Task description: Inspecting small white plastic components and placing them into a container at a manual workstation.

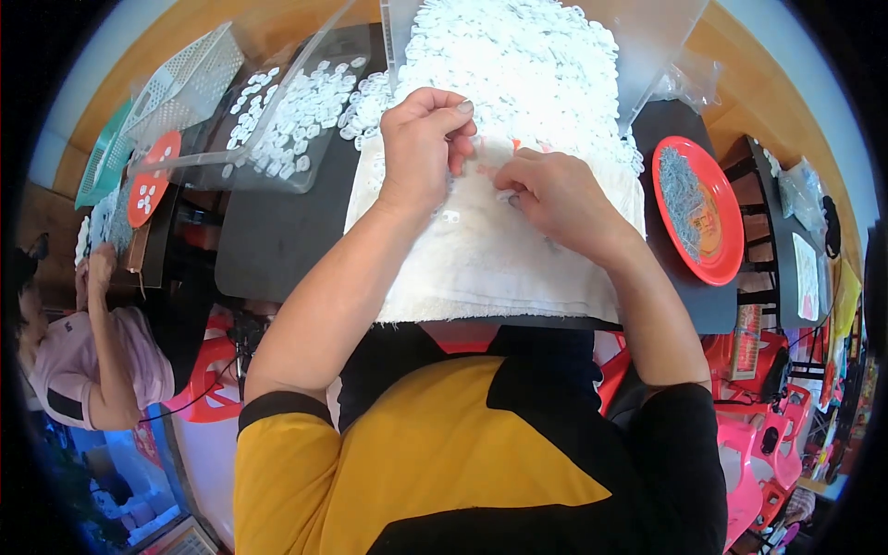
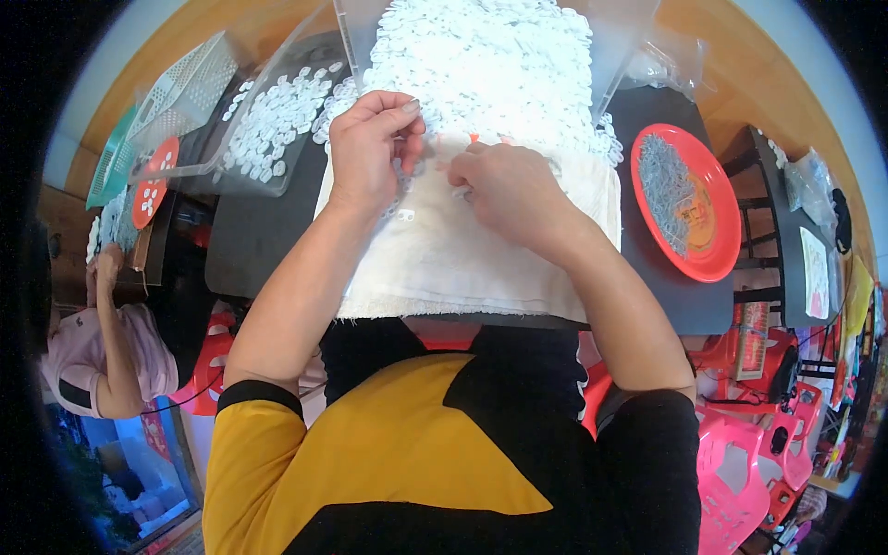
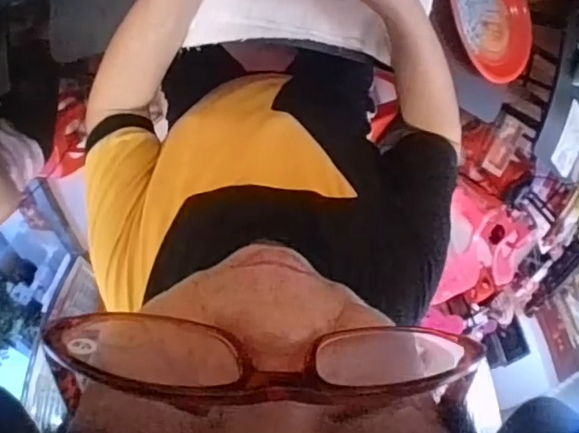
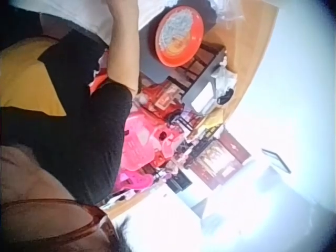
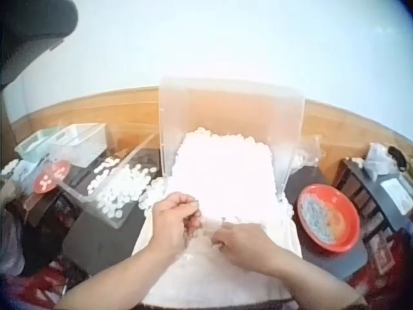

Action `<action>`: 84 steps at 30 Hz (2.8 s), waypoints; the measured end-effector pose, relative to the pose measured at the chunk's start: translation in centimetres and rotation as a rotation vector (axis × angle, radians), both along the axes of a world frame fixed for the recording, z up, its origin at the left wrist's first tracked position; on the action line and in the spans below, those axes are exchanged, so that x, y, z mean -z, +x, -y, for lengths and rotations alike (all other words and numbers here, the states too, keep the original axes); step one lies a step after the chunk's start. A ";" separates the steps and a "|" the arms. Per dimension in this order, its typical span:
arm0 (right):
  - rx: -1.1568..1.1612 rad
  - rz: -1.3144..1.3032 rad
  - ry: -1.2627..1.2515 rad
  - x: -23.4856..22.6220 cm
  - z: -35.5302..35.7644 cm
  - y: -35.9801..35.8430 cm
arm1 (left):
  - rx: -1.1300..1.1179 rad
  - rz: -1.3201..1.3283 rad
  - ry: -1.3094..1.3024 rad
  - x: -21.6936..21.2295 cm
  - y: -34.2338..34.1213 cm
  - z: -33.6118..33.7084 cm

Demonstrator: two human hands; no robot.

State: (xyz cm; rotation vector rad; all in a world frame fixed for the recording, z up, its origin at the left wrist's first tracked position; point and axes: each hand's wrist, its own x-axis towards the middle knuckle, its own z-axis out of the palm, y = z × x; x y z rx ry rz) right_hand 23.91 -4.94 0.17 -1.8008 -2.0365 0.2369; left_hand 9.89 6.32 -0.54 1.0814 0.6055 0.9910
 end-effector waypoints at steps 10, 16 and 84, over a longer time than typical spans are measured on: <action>-0.070 -0.032 0.077 0.1 0.4 0.8 | 0.037 0.002 0.003 -0.1 0.2 0.3; -0.062 0.062 0.038 0.0 0.4 0.2 | 0.038 -0.003 0.000 -0.4 0.1 0.5; -0.127 0.175 0.137 0.3 0.2 -1.6 | 0.004 -0.144 -0.022 0.9 0.2 -0.9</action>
